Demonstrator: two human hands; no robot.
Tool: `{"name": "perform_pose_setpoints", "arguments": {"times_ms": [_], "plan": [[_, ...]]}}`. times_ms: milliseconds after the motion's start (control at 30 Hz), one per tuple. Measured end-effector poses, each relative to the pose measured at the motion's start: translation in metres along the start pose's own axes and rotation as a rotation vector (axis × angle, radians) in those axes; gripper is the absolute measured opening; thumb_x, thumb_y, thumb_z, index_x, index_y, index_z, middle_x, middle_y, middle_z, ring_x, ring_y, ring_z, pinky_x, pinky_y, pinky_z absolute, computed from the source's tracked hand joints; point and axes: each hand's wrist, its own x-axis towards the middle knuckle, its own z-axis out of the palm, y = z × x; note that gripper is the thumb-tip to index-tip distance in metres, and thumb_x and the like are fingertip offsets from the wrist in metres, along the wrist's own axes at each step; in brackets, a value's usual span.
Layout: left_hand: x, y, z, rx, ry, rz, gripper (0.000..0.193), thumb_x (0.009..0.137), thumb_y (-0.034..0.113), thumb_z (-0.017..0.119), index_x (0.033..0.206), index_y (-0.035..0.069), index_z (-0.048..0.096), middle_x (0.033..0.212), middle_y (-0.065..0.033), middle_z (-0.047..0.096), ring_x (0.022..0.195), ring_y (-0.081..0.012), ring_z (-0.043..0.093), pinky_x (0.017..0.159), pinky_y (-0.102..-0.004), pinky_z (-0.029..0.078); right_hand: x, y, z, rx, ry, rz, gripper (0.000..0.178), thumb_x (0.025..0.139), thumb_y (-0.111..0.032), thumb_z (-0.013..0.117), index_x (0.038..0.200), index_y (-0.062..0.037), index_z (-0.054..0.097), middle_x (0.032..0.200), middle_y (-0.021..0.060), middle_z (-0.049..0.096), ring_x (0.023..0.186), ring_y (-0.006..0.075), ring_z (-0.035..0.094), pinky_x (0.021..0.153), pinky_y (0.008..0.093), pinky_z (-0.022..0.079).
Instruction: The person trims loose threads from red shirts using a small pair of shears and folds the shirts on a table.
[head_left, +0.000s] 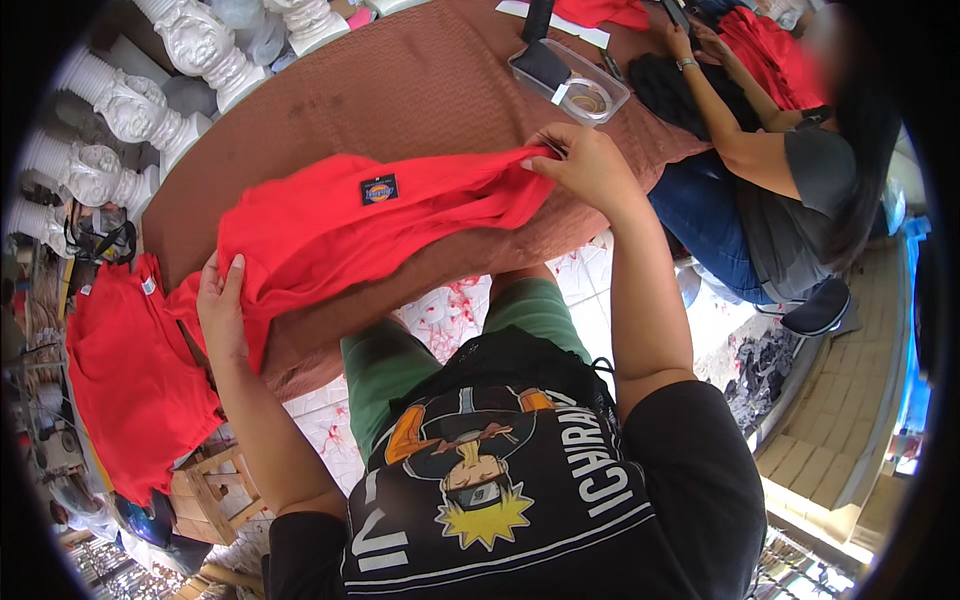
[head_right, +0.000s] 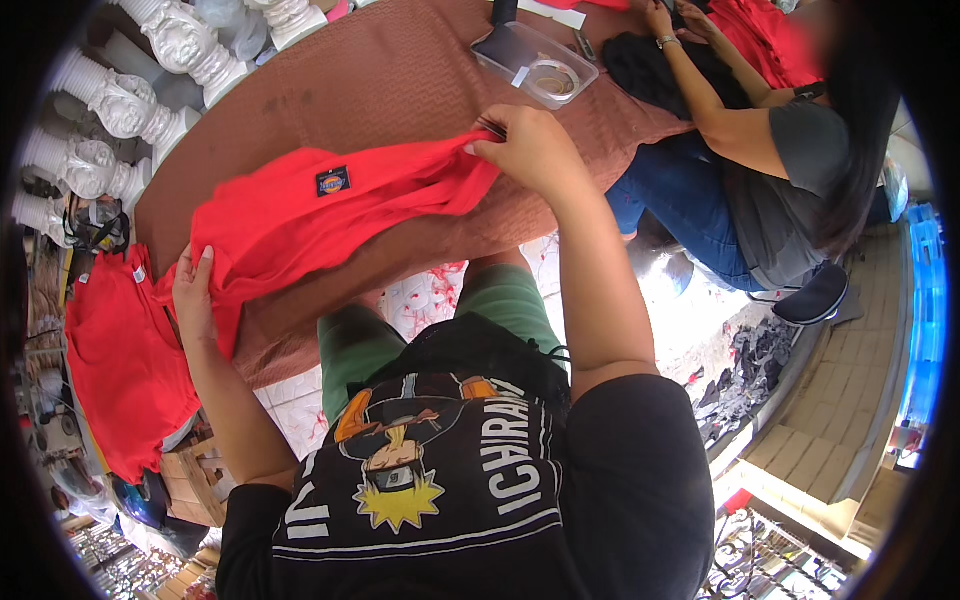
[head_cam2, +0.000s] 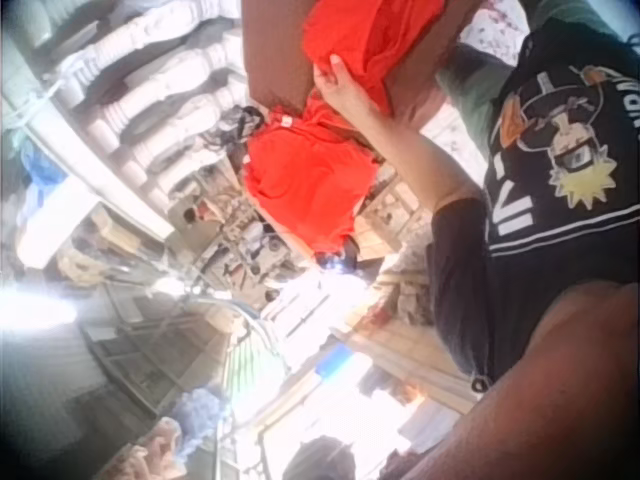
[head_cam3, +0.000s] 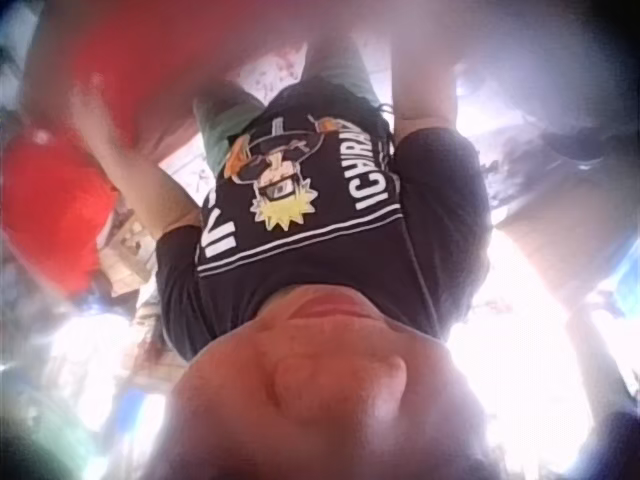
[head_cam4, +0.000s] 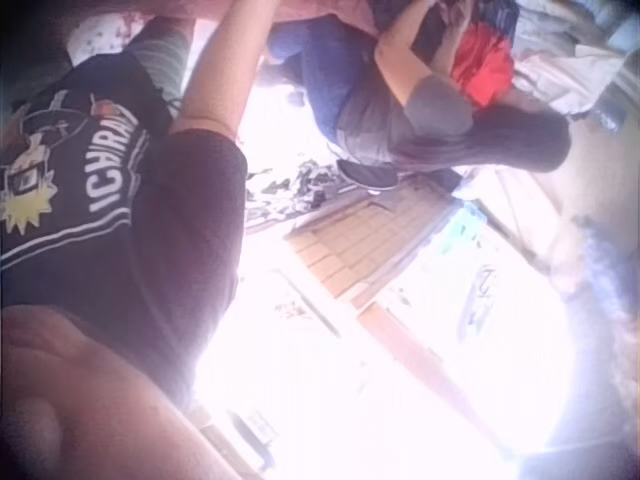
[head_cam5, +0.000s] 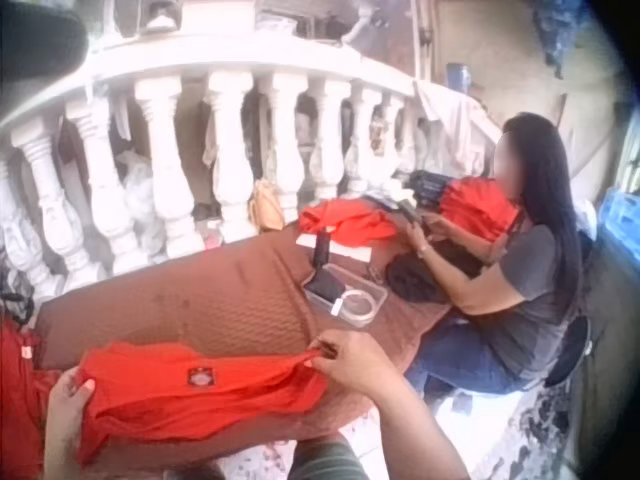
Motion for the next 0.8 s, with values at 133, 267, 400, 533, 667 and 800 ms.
{"name": "perform_pose_setpoints", "arguments": {"times_ms": [133, 267, 400, 533, 667, 800], "plan": [[0.005, -0.009, -0.011, 0.054, 0.028, 0.057, 0.038, 0.09, 0.013, 0.059, 0.125, -0.001, 0.05, 0.119, -0.0113, 0.057, 0.111, -0.0158, 0.053, 0.097, -0.0267, 0.039, -0.006, 0.003, -0.009, -0.081, -0.079, 0.042, 0.041, 0.073, -0.03, 0.074, 0.103, -0.0026, 0.065, 0.092, 0.0143, 0.067, 0.088, 0.0231, 0.064, 0.081, 0.0333, 0.048], [0.001, 0.006, -0.003, 0.215, 0.191, 0.259, 0.035, 0.09, 0.013, 0.06, 0.121, 0.0, 0.054, 0.118, -0.0104, 0.058, 0.111, -0.0161, 0.053, 0.096, -0.0276, 0.04, -0.013, 0.001, -0.019, -0.112, -0.07, 0.029, 0.045, 0.074, -0.036, 0.072, 0.104, -0.0039, 0.065, 0.092, 0.0142, 0.067, 0.088, 0.0255, 0.064, 0.079, 0.0353, 0.048], [-0.011, 0.023, 0.008, 0.238, 0.218, 0.324, 0.028, 0.092, 0.011, 0.057, 0.117, -0.001, 0.057, 0.119, -0.01, 0.058, 0.113, -0.0152, 0.052, 0.097, -0.027, 0.04, -0.011, -0.007, -0.026, -0.121, -0.119, 0.109, 0.05, 0.074, -0.041, 0.071, 0.107, -0.0032, 0.065, 0.095, 0.0146, 0.067, 0.09, 0.0273, 0.064, 0.078, 0.0361, 0.048], [-0.021, 0.035, 0.024, 0.227, 0.182, 0.392, 0.023, 0.091, 0.007, 0.057, 0.113, -0.001, 0.059, 0.112, -0.0088, 0.062, 0.106, -0.014, 0.056, 0.093, -0.0257, 0.043, -0.013, 0.002, -0.022, -0.154, 0.028, 0.018, 0.052, 0.074, -0.042, 0.071, 0.102, 0.0015, 0.065, 0.088, 0.0168, 0.067, 0.08, 0.0276, 0.064, 0.073, 0.0358, 0.047], [-0.038, 0.036, 0.056, 0.214, 0.086, 0.423, 0.018, 0.088, 0.007, 0.061, 0.106, 0.003, 0.064, 0.103, -0.0052, 0.065, 0.098, -0.0116, 0.059, 0.087, -0.0266, 0.046, -0.009, -0.014, -0.022, -0.252, -0.148, 0.266, 0.049, 0.076, -0.042, 0.071, 0.095, 0.0023, 0.067, 0.076, 0.0138, 0.066, 0.072, 0.0242, 0.064, 0.071, 0.0354, 0.047], [-0.057, 0.023, 0.099, 0.342, -0.282, 0.315, 0.021, 0.085, 0.01, 0.064, 0.105, 0.005, 0.065, 0.105, -0.0084, 0.066, 0.101, -0.0172, 0.061, 0.09, -0.0291, 0.046, -0.009, 0.017, 0.016, 0.074, -0.109, 0.181, 0.037, 0.079, -0.035, 0.07, 0.088, 0.0007, 0.067, 0.065, 0.0062, 0.062, 0.059, 0.0166, 0.058, 0.059, 0.0314, 0.045]]}}
